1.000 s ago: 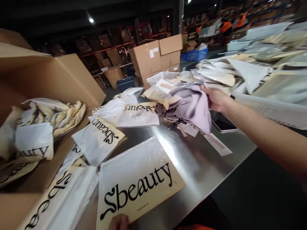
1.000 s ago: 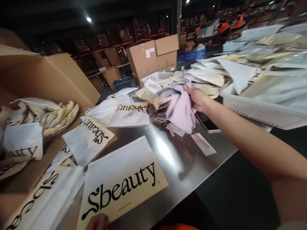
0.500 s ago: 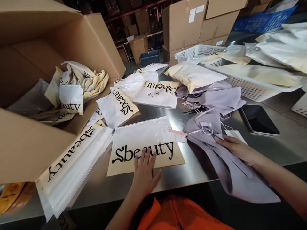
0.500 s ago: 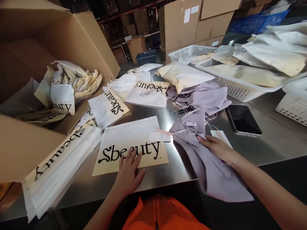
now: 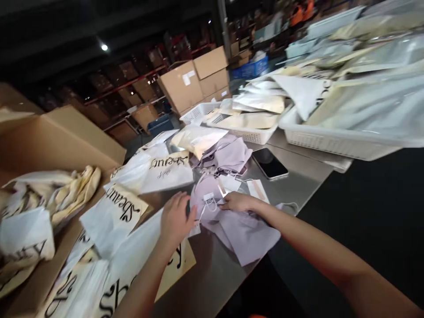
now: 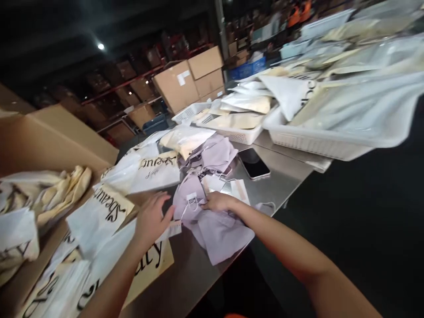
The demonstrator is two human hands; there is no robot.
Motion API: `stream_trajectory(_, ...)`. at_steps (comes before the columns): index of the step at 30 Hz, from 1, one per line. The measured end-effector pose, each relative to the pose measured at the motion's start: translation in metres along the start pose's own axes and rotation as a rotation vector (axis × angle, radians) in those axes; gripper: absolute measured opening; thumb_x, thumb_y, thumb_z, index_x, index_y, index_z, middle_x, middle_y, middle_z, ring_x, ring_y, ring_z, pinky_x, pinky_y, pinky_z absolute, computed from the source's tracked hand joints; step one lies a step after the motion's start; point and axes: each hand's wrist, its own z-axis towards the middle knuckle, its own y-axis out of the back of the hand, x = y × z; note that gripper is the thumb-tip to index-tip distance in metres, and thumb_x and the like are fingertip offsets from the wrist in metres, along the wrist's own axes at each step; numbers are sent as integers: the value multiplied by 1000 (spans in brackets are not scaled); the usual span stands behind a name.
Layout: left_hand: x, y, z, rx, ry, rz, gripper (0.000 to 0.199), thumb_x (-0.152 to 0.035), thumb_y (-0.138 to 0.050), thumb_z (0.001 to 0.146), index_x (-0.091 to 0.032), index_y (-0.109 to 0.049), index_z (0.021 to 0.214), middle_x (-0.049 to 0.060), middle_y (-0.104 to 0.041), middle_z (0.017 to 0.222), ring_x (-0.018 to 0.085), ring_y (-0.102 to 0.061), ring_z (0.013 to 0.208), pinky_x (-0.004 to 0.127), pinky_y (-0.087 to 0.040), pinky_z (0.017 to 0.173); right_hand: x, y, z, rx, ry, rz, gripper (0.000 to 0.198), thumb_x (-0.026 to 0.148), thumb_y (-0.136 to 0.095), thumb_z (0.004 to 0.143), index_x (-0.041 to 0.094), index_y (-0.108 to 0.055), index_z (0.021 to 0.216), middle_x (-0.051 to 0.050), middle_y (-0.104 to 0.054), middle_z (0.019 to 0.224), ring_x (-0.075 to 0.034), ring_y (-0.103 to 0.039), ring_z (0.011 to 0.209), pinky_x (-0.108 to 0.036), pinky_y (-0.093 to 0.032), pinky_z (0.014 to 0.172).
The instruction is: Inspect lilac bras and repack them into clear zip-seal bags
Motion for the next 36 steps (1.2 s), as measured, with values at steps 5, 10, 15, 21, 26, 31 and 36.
stream_trajectory(5,-99,-53,136,141,-146,-80,68,-39,-64,81,-12,-42,140,20,-49,143,36,-41,135,48,-35,111,-8,3,-1,-9,71,8,37,47,-57,91,13,-71,90,-8,-67,90,-19,-59,79,-26,-40,66)
stream_trajectory(10,-154,-116,208,313,41,31,106,-38,-74,70,-16,-15,155,21,-7,163,53,-9,144,72,-27,105,-10,0,-4,-11,117,-35,36,43,-58,92,10,-73,94,-11,-69,91,-22,-61,82,-28,-42,68)
stream_trajectory(15,-150,-131,236,305,85,-22,78,-16,-54,84,-10,-21,154,30,-46,142,42,-53,124,57,-43,99,-7,0,-9,6,136,-49,36,39,-57,93,8,-74,97,-14,-70,94,-24,-63,86,-29,-43,70)
stream_trajectory(21,-68,-62,259,270,97,-126,59,-21,-48,90,-12,-37,147,17,-65,125,28,-63,114,39,-48,98,-10,2,-9,26,169,4,36,40,-54,93,8,-72,92,-13,-67,89,-25,-62,84,-31,-43,69)
stream_trajectory(26,3,10,205,366,-57,-206,59,-13,-52,80,-16,-51,139,8,-61,136,23,-56,124,37,-42,108,-11,12,-25,109,309,72,30,40,-55,91,15,-66,81,-5,-64,83,-20,-59,81,-28,-45,69)
stream_trajectory(31,32,44,79,549,-207,-294,72,-1,-48,68,-29,-58,133,-1,-58,140,20,-53,129,36,-38,111,-5,30,-86,318,560,257,42,52,-48,91,13,-66,92,-3,-65,85,-16,-59,78,-25,-48,74)
stream_trajectory(36,43,62,-45,693,-246,-217,79,6,-38,72,-36,-54,137,-2,-51,147,19,-32,144,45,-19,121,4,87,-133,24,438,514,43,63,-65,76,20,-70,83,-7,-69,83,-22,-63,79,-32,-52,77)
